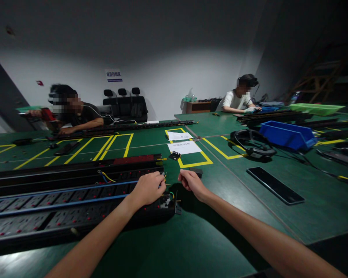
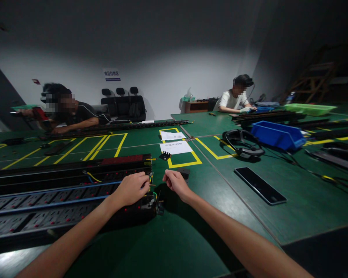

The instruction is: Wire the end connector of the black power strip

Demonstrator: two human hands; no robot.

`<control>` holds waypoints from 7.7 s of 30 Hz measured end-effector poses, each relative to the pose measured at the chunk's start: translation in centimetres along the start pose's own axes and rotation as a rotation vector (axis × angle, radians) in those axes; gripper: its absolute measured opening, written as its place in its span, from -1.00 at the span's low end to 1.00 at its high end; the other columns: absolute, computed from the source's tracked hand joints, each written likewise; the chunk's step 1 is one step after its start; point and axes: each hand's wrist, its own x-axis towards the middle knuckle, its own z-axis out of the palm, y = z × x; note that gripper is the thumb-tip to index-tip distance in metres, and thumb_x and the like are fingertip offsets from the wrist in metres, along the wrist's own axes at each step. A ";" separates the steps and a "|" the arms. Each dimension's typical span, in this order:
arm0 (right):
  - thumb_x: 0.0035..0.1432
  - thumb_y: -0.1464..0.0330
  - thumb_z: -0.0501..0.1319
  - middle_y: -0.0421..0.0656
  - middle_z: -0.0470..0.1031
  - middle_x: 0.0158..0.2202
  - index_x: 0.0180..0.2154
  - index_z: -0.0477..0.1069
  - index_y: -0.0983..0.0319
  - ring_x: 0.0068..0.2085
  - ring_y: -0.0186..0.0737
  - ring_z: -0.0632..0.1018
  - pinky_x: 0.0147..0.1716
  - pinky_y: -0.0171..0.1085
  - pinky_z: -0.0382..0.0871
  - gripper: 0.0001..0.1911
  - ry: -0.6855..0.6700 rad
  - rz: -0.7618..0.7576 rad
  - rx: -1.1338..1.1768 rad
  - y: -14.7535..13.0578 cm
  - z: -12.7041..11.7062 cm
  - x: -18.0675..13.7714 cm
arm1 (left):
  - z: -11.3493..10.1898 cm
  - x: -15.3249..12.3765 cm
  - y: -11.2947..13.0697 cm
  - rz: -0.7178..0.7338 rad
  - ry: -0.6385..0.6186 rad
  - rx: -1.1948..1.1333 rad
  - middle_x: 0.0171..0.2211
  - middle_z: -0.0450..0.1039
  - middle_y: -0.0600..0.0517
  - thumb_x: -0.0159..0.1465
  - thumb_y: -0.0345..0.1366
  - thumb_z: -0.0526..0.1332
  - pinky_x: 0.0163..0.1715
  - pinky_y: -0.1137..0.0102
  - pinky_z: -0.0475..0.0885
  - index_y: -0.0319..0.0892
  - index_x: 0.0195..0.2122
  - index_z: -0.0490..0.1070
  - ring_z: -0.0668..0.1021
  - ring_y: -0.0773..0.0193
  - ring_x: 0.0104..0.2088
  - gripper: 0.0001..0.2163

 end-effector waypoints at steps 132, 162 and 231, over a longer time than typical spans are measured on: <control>0.09 -0.10 0.16 -0.30 0.16 -0.64 -0.50 0.39 0.21 -0.60 -0.37 0.17 -0.63 -0.35 -0.05 -0.49 0.046 0.054 -0.072 0.7 0.6 -0.7 | 0.4 -0.8 -2.1 0.054 0.107 -0.169 -0.30 0.46 -0.01 0.21 -0.43 0.18 -0.18 0.36 0.42 -0.13 -0.11 0.59 0.52 0.24 -0.28 -0.73; 0.14 -0.08 0.12 -0.31 0.18 -0.66 -0.49 0.37 0.22 -0.62 -0.39 0.17 -0.64 -0.36 -0.06 -0.49 0.015 0.030 -0.065 0.8 0.4 -0.4 | 2.2 -0.2 -2.4 -0.035 0.179 -0.363 -0.29 0.44 0.02 0.15 -0.47 0.18 -0.22 0.45 0.41 -0.16 -0.27 0.57 0.51 0.30 -0.30 -0.80; 0.18 -0.05 0.07 -0.30 0.20 -0.67 -0.49 0.36 0.22 -0.63 -0.39 0.19 -0.64 -0.36 -0.03 -0.51 0.002 0.004 -0.069 0.2 0.5 -0.3 | 0.3 -0.2 -1.5 -0.305 0.055 -0.039 -0.37 0.49 0.03 0.13 -0.26 0.23 -0.31 0.33 0.32 -0.12 -0.39 0.34 0.52 0.14 -0.27 -0.91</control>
